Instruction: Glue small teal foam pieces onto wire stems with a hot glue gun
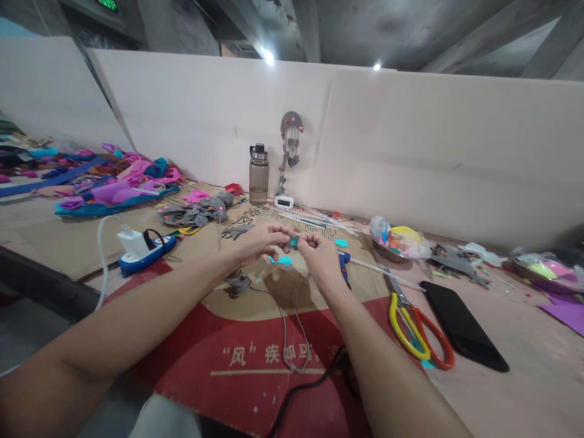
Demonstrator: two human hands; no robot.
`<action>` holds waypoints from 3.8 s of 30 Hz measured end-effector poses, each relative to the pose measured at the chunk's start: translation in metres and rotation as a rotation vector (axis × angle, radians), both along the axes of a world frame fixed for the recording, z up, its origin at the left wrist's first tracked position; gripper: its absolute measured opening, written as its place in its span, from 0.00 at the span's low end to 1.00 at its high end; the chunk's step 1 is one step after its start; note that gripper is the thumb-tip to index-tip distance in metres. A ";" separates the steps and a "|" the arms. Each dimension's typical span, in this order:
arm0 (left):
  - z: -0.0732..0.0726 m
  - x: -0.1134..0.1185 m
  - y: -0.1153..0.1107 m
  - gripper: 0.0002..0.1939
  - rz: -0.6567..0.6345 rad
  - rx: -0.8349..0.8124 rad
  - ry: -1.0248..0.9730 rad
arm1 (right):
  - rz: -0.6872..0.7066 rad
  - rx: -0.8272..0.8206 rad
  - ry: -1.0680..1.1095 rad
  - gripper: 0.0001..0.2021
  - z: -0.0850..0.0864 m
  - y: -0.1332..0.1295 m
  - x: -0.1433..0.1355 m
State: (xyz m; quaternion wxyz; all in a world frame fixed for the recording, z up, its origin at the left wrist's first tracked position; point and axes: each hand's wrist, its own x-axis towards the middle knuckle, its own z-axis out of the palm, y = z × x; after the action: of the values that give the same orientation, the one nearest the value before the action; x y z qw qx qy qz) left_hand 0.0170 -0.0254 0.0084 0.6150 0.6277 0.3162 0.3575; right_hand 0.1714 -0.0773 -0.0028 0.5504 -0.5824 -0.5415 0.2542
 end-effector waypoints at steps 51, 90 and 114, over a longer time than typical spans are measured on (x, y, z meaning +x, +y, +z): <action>-0.002 -0.011 0.010 0.20 -0.174 -0.009 0.107 | 0.064 0.273 -0.591 0.06 0.000 0.000 0.008; -0.012 0.004 0.010 0.07 -0.004 -0.222 -0.128 | -0.003 0.072 -0.243 0.11 -0.003 0.005 0.009; -0.010 0.001 0.012 0.07 0.083 -0.107 -0.052 | 0.009 0.233 -0.605 0.04 -0.004 0.002 0.009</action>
State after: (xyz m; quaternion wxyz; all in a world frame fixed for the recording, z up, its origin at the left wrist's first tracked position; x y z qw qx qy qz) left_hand 0.0183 -0.0133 -0.0015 0.6405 0.5706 0.3445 0.3815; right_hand 0.1799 -0.0756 -0.0072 0.4263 -0.5623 -0.7086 0.0082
